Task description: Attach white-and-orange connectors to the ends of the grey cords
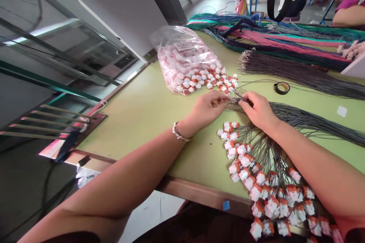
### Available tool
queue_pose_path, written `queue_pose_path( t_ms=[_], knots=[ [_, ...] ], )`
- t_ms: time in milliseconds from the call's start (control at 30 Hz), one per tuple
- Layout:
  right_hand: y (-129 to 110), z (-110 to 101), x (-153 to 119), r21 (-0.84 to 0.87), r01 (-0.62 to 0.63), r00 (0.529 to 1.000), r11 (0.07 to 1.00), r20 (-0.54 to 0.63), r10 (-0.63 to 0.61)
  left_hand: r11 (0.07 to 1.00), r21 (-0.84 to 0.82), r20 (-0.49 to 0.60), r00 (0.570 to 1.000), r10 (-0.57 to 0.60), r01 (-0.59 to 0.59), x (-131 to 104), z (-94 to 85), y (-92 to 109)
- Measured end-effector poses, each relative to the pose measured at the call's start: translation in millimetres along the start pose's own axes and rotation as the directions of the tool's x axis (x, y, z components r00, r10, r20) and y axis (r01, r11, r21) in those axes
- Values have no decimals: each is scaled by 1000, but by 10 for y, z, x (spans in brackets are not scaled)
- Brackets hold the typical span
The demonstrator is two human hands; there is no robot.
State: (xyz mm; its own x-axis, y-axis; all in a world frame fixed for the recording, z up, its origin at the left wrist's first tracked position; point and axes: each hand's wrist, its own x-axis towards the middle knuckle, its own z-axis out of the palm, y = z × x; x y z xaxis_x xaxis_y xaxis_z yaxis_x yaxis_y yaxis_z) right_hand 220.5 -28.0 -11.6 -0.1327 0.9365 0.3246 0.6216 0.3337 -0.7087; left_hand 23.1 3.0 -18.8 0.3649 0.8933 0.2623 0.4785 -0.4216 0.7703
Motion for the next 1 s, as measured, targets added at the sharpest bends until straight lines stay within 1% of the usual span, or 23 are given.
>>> queue_pose_path(
  t_ms=[67, 133, 233, 300, 367, 433, 500, 533, 600, 667, 733, 800, 833, 900, 967, 1000],
  knots=[
    [-21, -8, -11, 24, -19, 1000, 1000, 0, 19, 986, 139, 79, 994, 76, -87, -19, 25, 9],
    [-26, -5, -11, 21, -33, 999, 999, -1, 33, 968, 228, 122, 989, 79, -106, -21, 26, 20],
    [-2, 14, 11, -40, 4, 1000, 999, 19, -3, 959, 282, 142, 990, -5, -36, -10, -25, 17],
    [27, 33, 30, -112, 47, 997, 993, 71, -39, 949, 315, 133, 988, -73, 28, -7, -83, -2],
    [58, 51, 41, -176, 76, 990, 982, 132, -53, 944, 328, 154, 984, -91, 36, -11, -149, -18],
    [81, 63, 41, -195, 100, 986, 976, 149, -71, 954, 300, 210, 977, -44, -21, -20, -211, -9],
    [88, 63, 34, -186, 144, 985, 972, 121, -123, 961, 260, 244, 969, 29, -94, -28, -249, 44],
    [86, 59, 30, -171, 179, 982, 969, 99, -163, 961, 250, 240, 969, 57, -119, -30, -251, 85],
    [77, 46, 24, -114, 253, 966, 961, 82, -244, 956, 253, 219, 971, 92, -147, -29, -220, 181],
    [69, 33, 24, -37, 290, 954, 956, 88, -286, 951, 266, 195, 975, 107, -157, -20, -155, 258],
    [66, 29, 26, 18, 262, 960, 965, 99, -263, 959, 233, 168, 978, 123, -161, -7, -93, 280],
    [65, 36, 25, 42, 200, 971, 979, 124, -204, 983, 124, 122, 986, 118, -133, 12, -68, 235],
    [62, 43, 22, 47, 168, 975, 985, 141, -173, 994, 49, 88, 992, 93, -98, 24, -73, 194],
    [52, 58, 15, 53, 103, 983, 993, 148, -110, 995, -101, -7, 1000, -18, 17, 60, -109, 93],
    [43, 68, 13, 65, 17, 997, 998, 76, -22, 969, -207, -98, 983, -158, 135, 118, -153, 4],
    [40, 71, 15, 82, -32, 999, 996, 27, 30, 960, -222, -123, 972, -202, 171, 154, -166, -27]
  ],
)
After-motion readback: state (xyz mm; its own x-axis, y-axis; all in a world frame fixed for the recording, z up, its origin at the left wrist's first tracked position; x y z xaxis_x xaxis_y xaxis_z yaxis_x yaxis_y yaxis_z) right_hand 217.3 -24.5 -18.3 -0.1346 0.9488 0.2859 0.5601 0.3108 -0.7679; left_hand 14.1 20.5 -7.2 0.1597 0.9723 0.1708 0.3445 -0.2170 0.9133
